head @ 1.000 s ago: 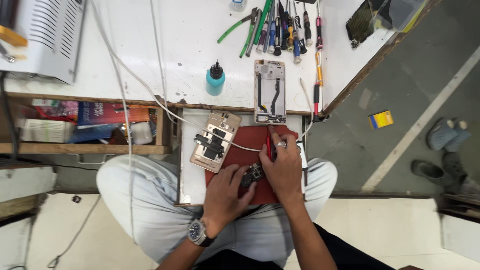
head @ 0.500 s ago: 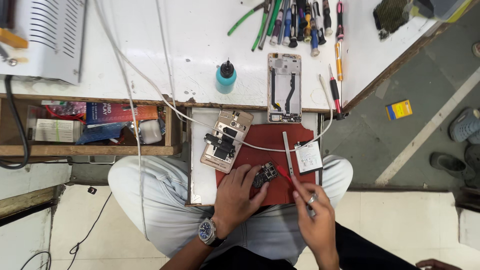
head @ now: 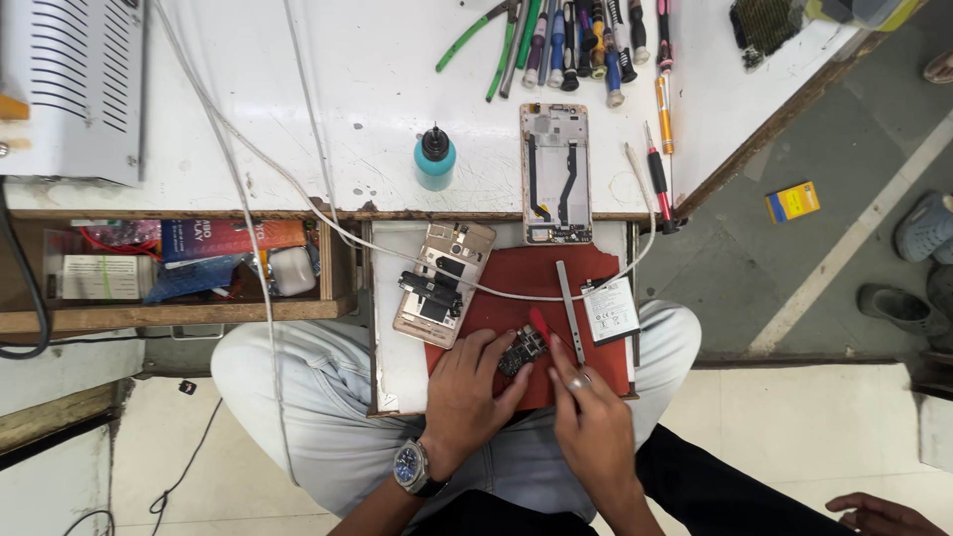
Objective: The person is repairing a small circuit board using a metal probe and a red plastic tool. They apply a liquid from a blue bottle to the board and hand it to a coworker for inspection.
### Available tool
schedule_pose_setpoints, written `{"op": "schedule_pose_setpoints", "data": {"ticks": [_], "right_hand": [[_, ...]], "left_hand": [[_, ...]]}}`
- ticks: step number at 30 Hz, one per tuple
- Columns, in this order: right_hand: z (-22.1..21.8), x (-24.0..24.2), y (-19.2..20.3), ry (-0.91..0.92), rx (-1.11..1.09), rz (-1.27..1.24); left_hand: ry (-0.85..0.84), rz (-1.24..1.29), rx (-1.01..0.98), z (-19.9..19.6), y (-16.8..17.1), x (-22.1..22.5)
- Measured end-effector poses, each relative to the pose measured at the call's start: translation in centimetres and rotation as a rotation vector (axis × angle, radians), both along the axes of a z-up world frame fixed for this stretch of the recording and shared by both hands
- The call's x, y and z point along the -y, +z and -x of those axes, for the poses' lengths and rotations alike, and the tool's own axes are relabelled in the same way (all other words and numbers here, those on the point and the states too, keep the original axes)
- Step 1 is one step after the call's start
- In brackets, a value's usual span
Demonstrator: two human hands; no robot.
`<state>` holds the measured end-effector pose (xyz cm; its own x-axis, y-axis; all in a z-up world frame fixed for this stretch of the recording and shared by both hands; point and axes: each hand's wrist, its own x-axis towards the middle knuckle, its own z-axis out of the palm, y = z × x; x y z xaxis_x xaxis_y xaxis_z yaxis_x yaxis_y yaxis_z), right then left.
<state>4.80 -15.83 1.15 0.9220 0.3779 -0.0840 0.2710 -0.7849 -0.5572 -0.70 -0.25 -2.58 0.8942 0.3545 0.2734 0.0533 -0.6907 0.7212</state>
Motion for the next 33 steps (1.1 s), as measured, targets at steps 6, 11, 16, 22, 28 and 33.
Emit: {"op": "schedule_pose_setpoints", "data": {"ticks": [6,11,16,22,28,33], "right_hand": [[2.7,1.6,0.6,0.066,0.075,-0.018],[2.1,0.2,-0.1,0.09,-0.058,0.155],[0.6,0.1,0.0,0.102,-0.017,0.031],[-0.9,1.7,1.2,0.071,0.077,-0.032],[-2.6,3.0,1.5,0.073,0.124,0.009],[-0.8,3.5,-2.2,0.092,0.213,0.025]], "left_hand": [[0.012,0.003,-0.012,-0.1,-0.7,0.2],[-0.011,0.001,-0.026,-0.3,0.9,-0.5],[0.025,0.005,-0.013,0.0,-0.4,0.2],[0.095,-0.045,0.081,0.2,-9.6,1.2],[0.169,-0.168,0.241,-2.4,-20.4,1.4],[0.091,-0.075,0.153,-2.0,-16.8,1.4]]}}
